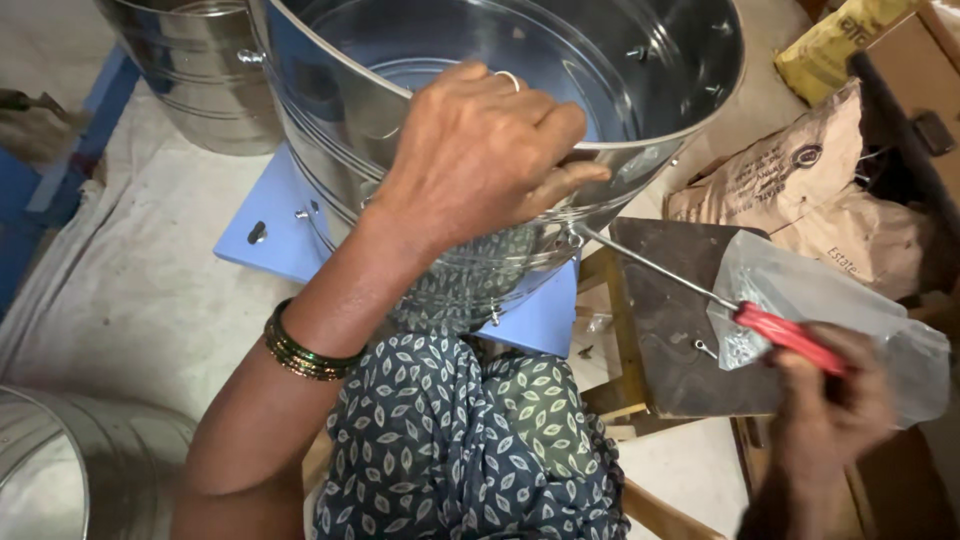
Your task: The person uses a red-handled screwdriver to tighten screws on the rim of a large stainless steel bucket. They rotate the bucket to access different fasteners and continue securing the metal components.
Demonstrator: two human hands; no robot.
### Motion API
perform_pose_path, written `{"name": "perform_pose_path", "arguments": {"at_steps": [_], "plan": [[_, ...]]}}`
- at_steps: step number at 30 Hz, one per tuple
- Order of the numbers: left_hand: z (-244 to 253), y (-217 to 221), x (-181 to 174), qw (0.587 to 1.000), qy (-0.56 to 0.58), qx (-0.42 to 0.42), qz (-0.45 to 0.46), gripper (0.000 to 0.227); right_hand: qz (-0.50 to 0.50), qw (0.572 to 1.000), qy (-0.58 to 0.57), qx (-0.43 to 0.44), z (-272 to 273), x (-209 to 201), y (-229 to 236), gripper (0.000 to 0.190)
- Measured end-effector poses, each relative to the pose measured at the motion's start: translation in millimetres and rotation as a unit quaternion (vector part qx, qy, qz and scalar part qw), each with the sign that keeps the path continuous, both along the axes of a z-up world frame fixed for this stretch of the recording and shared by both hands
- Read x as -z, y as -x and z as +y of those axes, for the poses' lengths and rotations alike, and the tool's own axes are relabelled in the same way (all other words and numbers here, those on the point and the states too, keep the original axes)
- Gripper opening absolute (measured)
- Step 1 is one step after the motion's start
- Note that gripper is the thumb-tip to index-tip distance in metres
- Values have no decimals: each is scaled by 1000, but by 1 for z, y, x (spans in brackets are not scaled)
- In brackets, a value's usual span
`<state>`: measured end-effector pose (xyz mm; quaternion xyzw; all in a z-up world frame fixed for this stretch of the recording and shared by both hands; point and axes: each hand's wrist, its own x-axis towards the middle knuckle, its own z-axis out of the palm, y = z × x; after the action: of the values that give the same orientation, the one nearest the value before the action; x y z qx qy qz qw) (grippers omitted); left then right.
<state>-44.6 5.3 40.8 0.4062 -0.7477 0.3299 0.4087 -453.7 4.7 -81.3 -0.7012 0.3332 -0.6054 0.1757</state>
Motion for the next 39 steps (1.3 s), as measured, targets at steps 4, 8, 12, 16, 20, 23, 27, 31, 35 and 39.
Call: {"name": "perform_pose_path", "arguments": {"at_steps": [4,8,12,16,20,23,27,31,35,39], "plan": [[0,3,4,1000,11,-1,20,39,-28,998,14,-55,5,-24,21,14],[0,3,6,1000,13,-11,17,40,11,997,16,-70,4,-46,24,10],[-1,4,7,1000,14,-10,21,39,55,995,21,-83,0,-66,8,7],[-1,4,8,999,15,0,34,39,106,990,25,-94,1,-91,-11,6],[-2,4,8,999,29,9,40,37,164,981,26,-102,7,-113,-30,8],[-2,5,9,998,32,12,47,36,217,970,27,-110,15,-129,-44,11],[-3,6,11,998,30,23,54,36,261,955,46,-135,16,-143,-70,14],[-3,6,11,999,27,5,44,38,225,956,51,-182,13,-148,-98,19],[-3,7,11,998,32,11,51,36,227,963,24,-147,12,-155,-118,17],[-4,7,12,998,36,10,51,36,248,960,15,-132,14,-163,-133,25]]}}
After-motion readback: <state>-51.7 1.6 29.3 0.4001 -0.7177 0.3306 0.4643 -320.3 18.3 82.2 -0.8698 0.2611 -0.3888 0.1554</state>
